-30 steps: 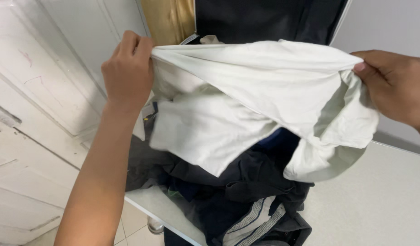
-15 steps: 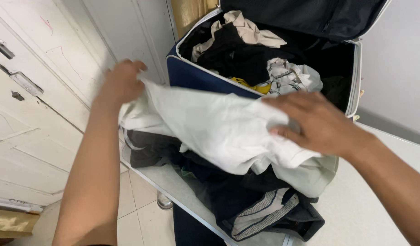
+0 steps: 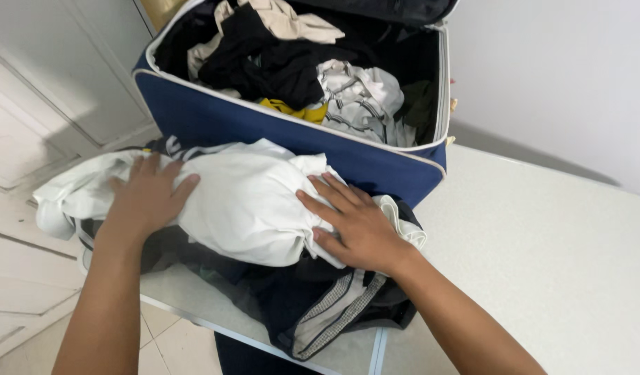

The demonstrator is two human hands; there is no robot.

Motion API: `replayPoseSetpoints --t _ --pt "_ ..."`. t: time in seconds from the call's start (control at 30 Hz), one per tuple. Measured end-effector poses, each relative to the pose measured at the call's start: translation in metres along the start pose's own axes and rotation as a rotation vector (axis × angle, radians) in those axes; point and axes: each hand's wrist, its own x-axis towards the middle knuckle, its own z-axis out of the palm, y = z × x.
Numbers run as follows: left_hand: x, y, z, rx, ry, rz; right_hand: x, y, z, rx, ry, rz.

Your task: The person unloads clothes from a suitcase, handling items one at a time and placing them in a pile on a nearby surface.

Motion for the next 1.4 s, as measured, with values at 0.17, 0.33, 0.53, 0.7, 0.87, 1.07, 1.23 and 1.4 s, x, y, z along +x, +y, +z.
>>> replayPoseSetpoints --t 0.17,0.33,0.53,0.7,0.87,1.07,1.23,1.4 --pt "0.001 0.052 -0.011 -0.316 0.141 0.063 -0.001 -0.005 0.002 -0.029 0.044 0.011" --pt "-0.002 0.075 0.021 -0.054 0.092 0.009 -0.001 -0.008 -0.001 0.030 0.043 0.031" --pt "-0.006 0.064 0.038 -0.077 0.103 0.003 -0.014 -0.001 -0.015 0.125 0.120 0.052" --pt "-0.008 0.064 0.018 -0.391 0.298 0.125 -0.026 -0.006 0.001 -0.069 0.178 0.143" --pt "-0.025 0.081 -0.026 -0.811 0.500 0.207 -0.033 -0.002 0.024 -0.128 0.240 0.110" --pt "-0.031 0.121 -0.006 -0.408 0.255 0.324 -0.037 0.000 0.031 -0.152 0.251 0.107" --pt "-0.036 0.123 0.017 -0.394 0.157 0.240 -0.038 -0.003 0.031 -0.123 0.236 0.132" --pt "-0.035 0.119 0.021 -0.451 0.188 0.253 -0.037 -0.001 0.032 -0.141 0.240 0.138"
